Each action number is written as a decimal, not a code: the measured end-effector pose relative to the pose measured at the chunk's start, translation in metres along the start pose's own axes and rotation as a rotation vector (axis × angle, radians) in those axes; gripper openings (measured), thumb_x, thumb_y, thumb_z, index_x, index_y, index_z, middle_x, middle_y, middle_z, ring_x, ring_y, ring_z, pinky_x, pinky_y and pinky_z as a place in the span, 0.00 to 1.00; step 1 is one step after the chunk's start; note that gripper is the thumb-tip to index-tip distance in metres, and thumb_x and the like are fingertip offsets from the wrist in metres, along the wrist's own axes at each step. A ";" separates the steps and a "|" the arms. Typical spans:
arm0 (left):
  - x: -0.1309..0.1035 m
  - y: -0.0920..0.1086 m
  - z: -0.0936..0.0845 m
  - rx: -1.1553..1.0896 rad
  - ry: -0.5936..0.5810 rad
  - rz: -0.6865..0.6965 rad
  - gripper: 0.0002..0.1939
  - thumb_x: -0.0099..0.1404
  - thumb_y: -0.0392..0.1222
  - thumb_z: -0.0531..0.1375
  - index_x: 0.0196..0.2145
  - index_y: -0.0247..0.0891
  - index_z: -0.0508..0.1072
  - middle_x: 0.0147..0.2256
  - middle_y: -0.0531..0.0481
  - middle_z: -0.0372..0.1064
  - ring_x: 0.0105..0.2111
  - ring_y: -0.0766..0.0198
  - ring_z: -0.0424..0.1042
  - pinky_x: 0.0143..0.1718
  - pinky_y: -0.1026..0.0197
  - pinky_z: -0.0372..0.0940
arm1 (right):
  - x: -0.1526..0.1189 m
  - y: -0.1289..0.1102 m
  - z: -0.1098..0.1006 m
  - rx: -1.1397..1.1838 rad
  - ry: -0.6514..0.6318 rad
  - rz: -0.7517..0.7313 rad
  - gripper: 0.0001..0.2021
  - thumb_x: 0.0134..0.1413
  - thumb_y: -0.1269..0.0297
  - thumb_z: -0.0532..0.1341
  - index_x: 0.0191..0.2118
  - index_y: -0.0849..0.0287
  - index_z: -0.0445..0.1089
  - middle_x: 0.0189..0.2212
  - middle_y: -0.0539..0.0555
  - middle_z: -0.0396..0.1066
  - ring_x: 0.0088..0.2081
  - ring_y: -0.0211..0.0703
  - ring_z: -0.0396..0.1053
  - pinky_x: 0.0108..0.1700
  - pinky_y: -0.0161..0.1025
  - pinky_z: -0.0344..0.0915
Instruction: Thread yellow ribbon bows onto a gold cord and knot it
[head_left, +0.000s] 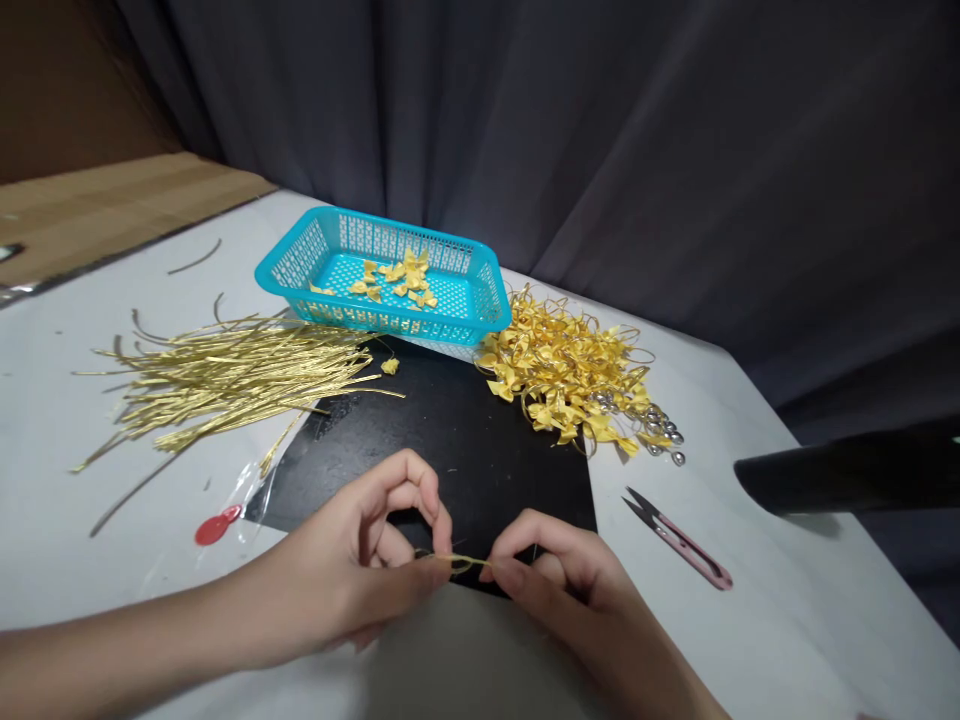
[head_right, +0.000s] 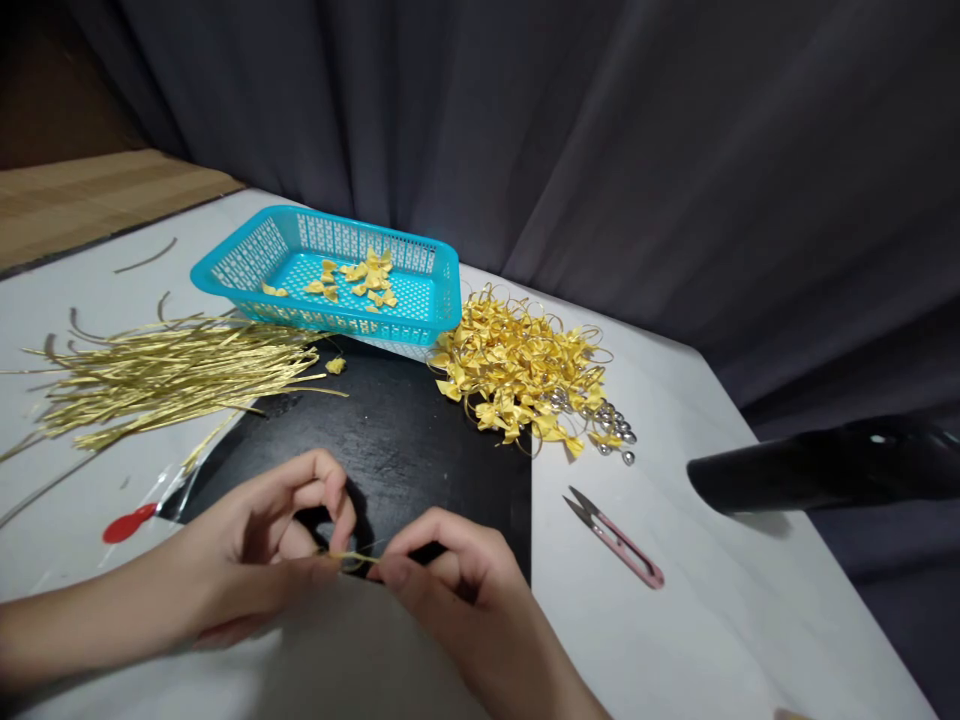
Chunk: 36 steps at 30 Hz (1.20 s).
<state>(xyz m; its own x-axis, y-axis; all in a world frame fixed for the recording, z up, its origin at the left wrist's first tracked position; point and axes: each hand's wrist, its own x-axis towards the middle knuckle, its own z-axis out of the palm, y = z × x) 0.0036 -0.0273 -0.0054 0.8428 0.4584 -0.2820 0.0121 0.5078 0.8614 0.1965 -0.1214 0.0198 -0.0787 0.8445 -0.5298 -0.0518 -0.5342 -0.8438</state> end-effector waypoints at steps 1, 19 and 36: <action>0.000 0.000 0.000 -0.014 0.002 0.010 0.12 0.65 0.38 0.63 0.37 0.43 0.59 0.36 0.58 0.68 0.11 0.84 0.55 0.10 0.82 0.51 | 0.000 0.001 -0.001 -0.004 -0.003 -0.012 0.19 0.53 0.46 0.64 0.29 0.58 0.68 0.11 0.39 0.48 0.14 0.28 0.40 0.16 0.29 0.37; 0.002 0.007 0.000 -0.073 0.035 0.072 0.13 0.62 0.36 0.65 0.35 0.41 0.61 0.33 0.57 0.69 0.13 0.84 0.55 0.13 0.81 0.53 | -0.005 -0.008 0.000 -0.463 -0.030 -0.203 0.07 0.56 0.60 0.63 0.34 0.58 0.73 0.20 0.44 0.60 0.20 0.32 0.51 0.22 0.31 0.48; 0.001 0.009 0.005 -0.074 0.042 -0.016 0.12 0.63 0.40 0.63 0.42 0.42 0.64 0.43 0.52 0.67 0.14 0.81 0.62 0.10 0.80 0.54 | 0.008 0.010 0.018 -0.034 0.163 -0.348 0.08 0.55 0.60 0.66 0.29 0.57 0.74 0.30 0.50 0.65 0.25 0.34 0.56 0.26 0.34 0.51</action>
<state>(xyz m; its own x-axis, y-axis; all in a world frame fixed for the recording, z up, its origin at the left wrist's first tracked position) 0.0078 -0.0257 0.0046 0.8194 0.4792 -0.3146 -0.0158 0.5675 0.8232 0.1775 -0.1207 0.0092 0.0968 0.9716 -0.2157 -0.0139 -0.2154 -0.9764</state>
